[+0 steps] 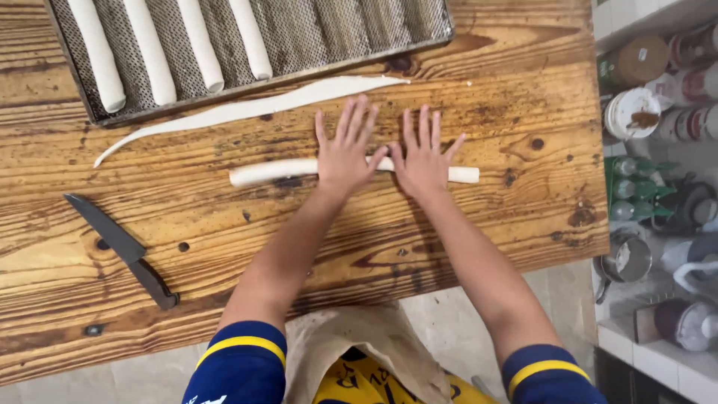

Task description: Cut and roll dough into baguette shapes and place them on a baking tray

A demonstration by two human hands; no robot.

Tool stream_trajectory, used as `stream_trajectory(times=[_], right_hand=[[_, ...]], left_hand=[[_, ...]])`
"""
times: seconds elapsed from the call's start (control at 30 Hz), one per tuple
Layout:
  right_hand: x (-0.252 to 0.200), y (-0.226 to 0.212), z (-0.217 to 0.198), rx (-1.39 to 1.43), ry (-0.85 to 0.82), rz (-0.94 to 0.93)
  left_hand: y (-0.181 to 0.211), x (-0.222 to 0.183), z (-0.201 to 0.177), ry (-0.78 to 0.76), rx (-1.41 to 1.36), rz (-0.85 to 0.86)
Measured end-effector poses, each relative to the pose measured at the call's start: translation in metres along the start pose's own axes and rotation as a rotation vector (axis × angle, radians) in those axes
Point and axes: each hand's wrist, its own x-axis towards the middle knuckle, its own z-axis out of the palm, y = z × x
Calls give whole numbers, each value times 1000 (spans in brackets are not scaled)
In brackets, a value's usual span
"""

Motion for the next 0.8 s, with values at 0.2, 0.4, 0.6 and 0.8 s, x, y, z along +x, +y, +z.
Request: stream_trajectory(times=[0.2, 0.4, 0.6, 0.8], right_hand=[[-2, 43, 23, 43, 72, 104], [-87, 77, 62, -11, 75, -107], [-103, 106, 67, 85, 249, -11], [-91, 117, 79, 534, 433, 37]], left_hand=[[-56, -30, -19, -369, -102, -97], [-75, -113, -46, -60, -97, 61], [-125, -130, -55, 171, -107, -348], [-132, -134, -33, 100, -1057, -714]])
